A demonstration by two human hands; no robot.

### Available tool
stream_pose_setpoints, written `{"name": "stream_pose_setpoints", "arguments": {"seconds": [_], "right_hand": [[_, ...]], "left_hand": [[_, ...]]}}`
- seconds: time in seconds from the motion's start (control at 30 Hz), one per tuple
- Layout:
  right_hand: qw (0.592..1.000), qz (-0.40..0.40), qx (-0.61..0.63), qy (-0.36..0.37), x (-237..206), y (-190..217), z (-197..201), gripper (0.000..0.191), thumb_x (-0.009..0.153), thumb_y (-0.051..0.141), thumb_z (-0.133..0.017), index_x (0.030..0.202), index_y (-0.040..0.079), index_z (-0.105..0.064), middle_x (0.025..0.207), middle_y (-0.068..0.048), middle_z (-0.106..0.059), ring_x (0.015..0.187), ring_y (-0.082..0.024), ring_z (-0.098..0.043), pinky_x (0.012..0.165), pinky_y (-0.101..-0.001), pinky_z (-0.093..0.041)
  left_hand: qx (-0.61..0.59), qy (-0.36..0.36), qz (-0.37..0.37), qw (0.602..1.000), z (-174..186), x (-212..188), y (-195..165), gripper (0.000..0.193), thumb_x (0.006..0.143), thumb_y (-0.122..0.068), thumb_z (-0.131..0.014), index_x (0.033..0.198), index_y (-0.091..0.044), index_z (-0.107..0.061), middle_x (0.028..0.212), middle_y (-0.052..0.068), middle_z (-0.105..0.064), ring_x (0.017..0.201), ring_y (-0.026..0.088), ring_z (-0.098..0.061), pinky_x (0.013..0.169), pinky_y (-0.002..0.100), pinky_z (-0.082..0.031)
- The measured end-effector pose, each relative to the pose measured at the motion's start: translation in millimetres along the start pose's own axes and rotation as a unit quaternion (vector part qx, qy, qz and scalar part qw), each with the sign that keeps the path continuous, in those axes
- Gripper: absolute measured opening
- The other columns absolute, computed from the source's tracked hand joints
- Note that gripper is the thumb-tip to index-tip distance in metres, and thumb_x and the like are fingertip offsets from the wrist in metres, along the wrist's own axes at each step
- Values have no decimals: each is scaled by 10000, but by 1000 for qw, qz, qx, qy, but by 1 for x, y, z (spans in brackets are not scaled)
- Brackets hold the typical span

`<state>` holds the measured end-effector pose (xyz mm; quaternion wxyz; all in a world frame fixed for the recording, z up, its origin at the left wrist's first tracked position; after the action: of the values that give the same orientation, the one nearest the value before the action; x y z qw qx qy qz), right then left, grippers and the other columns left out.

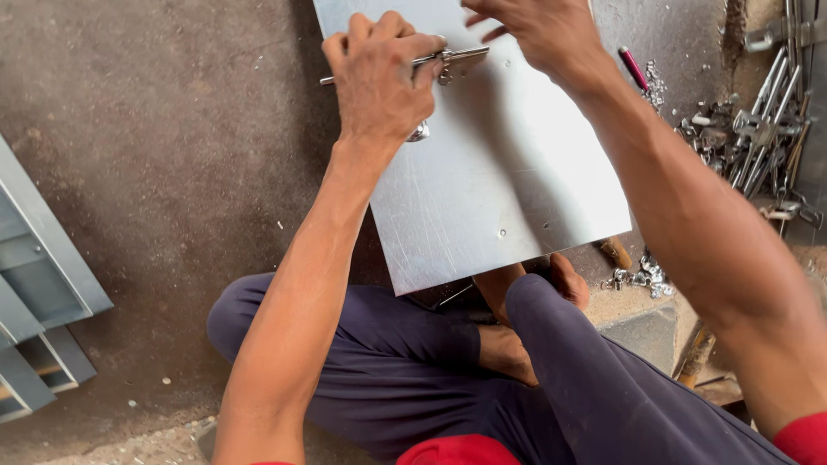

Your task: The person sits on the floor and assembles a rectangular metal box by attaching a latch mechanism. They use a hammer and a metal punch to secure the latch, then use a screwdriver to tighten the screws. The process is repeated for multiple boxes.

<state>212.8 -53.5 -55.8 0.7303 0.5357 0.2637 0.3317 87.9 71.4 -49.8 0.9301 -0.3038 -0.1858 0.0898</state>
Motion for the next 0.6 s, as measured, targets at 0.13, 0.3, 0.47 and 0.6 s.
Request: {"name": "stream_pose_setpoints", "arguments": {"seconds": [0.13, 0.3, 0.47, 0.6], "right_hand": [[987, -124, 83, -55, -33, -16, 3, 146, 1079, 101, -699, 1161, -19, -719, 940, -82, -721, 806, -136, -717, 743, -291, -639], [985, -144, 91, -39, -52, -8, -25, 184, 1064, 65, -673, 1205, -32, -741, 954, -64, -735, 817, -91, -688, 756, -260, -613], [969, -227, 42, -84, -49, -16, -27, 332, 947, 36, -716, 1248, -66, -622, 894, -99, -769, 721, -118, -752, 611, -249, -637], [969, -225, 64, -83, -41, -13, -27, 475, 885, -13, -745, 1279, -68, -484, 847, -164, -742, 683, -171, -759, 583, -265, -647]], "left_hand": [[4, 3, -5, 1000, -1, 2, -1, 133, 830, -254, -858, 961, -243, -842, 933, -55, -659, 920, 212, -503, 881, 462, -308], [-14, 22, -4, 1000, -6, 4, 3, 113, 839, -225, -854, 952, -222, -845, 892, -54, -668, 942, 199, -525, 869, 459, -308], [-11, 14, -15, 1000, -5, 6, 1, 100, 823, -211, -856, 922, -202, -843, 875, -53, -694, 974, 193, -558, 848, 470, -302], [-27, 15, 12, 999, -8, 6, 5, 95, 812, -211, -856, 906, -222, -848, 869, -46, -707, 897, 178, -572, 844, 458, -300]]}}
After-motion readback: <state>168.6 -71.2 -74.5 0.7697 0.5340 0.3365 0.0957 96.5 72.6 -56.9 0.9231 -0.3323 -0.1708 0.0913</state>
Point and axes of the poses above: each hand's wrist, its own x-axis towards the middle knuckle, its own z-axis out of the back of the hand, y = z × x, the point moved 9 cm from there along x, towards the middle knuckle
